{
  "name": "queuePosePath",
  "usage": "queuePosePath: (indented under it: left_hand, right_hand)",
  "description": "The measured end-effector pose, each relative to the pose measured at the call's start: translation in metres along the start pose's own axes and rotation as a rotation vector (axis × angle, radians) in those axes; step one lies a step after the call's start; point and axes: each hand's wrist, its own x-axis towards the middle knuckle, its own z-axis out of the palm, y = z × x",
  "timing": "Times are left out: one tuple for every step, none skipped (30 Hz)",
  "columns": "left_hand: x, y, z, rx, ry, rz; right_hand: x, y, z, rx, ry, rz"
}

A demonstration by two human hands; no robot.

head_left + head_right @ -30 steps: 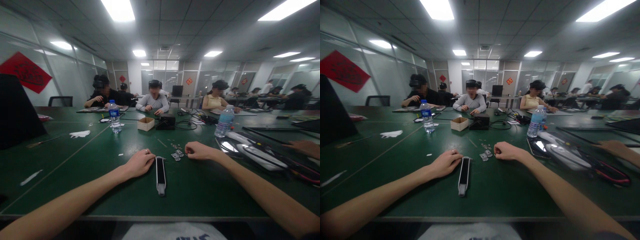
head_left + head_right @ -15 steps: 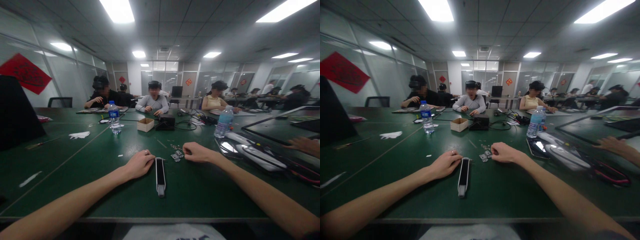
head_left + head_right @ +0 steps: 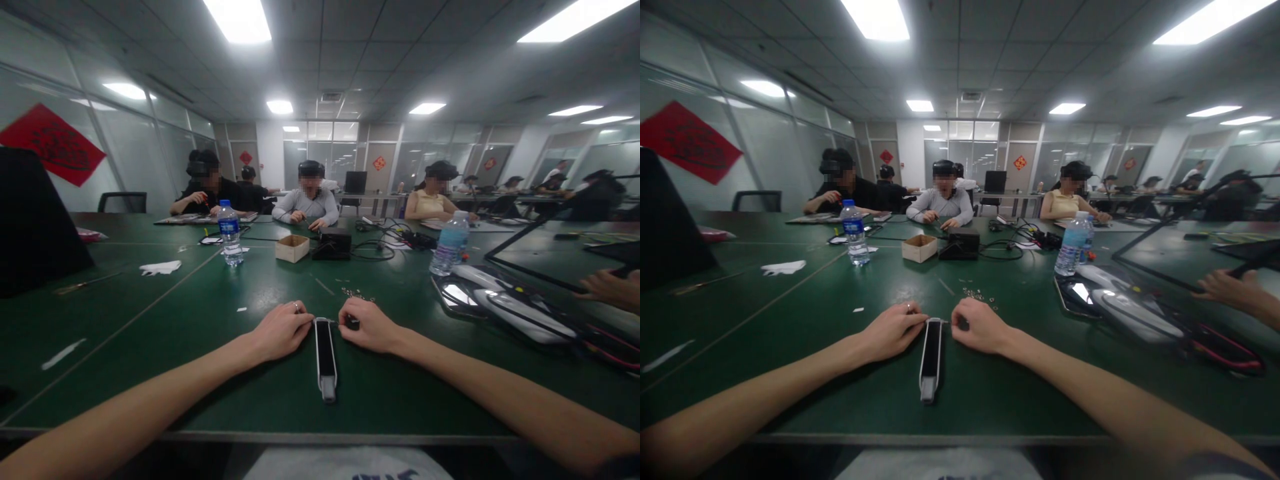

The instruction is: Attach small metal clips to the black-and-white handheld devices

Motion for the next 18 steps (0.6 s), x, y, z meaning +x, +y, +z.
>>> queuePosePath:
  left_hand:
    - [0.0,0.0002,-0.0004,0.0,-0.001,0.001]
    - [0.0,0.0003,-0.0007,-0.001,-0.001,0.002]
    - [-0.0001,0.0004,-0.0009,-0.003,-0.001,0.002]
    - [-0.0002,0.0003,-0.0011,-0.005,0.0,0.002]
    - [-0.0003,0.0002,-0.0012,-0.008,0.0,0.003]
    - [-0.0004,0.0001,-0.0012,-0.01,0.002,0.004]
    - [-0.0004,-0.0001,-0.0012,-0.011,0.005,0.005]
    - [-0.0004,-0.0002,-0.0011,-0.011,0.007,0.008]
    - [-0.0004,-0.0003,-0.0011,-0.009,0.01,0.011]
    - [-0.0003,-0.0003,-0.0011,-0.004,0.01,0.013]
    - [-0.0001,-0.0002,-0.0011,0.002,0.008,0.015]
    - [0.0,0.0,-0.0011,0.009,0.005,0.014]
    - [0.0002,0.0003,-0.0013,0.015,0.001,0.012]
    - [0.0003,0.0005,-0.0014,0.019,-0.003,0.01]
    - [0.0004,0.0009,-0.0017,0.022,-0.006,0.008]
    - [0.0004,0.0012,-0.002,0.024,-0.009,0.008]
    - [0.0004,0.0014,-0.0023,0.025,-0.01,0.007]
    - [0.0004,0.0017,-0.0026,0.026,-0.009,0.007]
  right_hand:
    - [0.0002,-0.0002,0.0001,-0.002,0.004,0.007]
    - [0.0004,-0.0003,0.0003,-0.004,0.008,0.012]
    - [0.0006,-0.0002,0.0005,-0.004,0.009,0.014]
    - [0.0008,0.0,0.0009,-0.001,0.009,0.012]
    - [0.0009,0.0004,0.0013,0.004,0.009,0.007]
    - [0.0009,0.0009,0.0017,0.008,0.009,0.002]
    - [0.0008,0.0014,0.0021,0.007,0.009,-0.002]
    - [0.0007,0.002,0.0024,0.002,0.008,-0.004]
    - [0.0006,0.0024,0.0025,-0.007,0.007,-0.003]
    - [0.0005,0.0028,0.0026,-0.017,0.003,-0.003]
    - [0.0005,0.003,0.0026,-0.027,0.0,-0.005]
    - [0.0005,0.0032,0.0026,-0.036,-0.001,-0.009]
    - [0.0005,0.0032,0.0025,-0.043,0.002,-0.014]
    - [0.0006,0.0032,0.0025,-0.049,0.008,-0.018]
    - [0.0007,0.0032,0.0024,-0.055,0.017,-0.022]
    - [0.0008,0.0031,0.0023,-0.059,0.023,-0.027]
    - [0.0008,0.003,0.0021,-0.062,0.025,-0.033]
    - [0.0009,0.0029,0.0019,-0.064,0.025,-0.041]
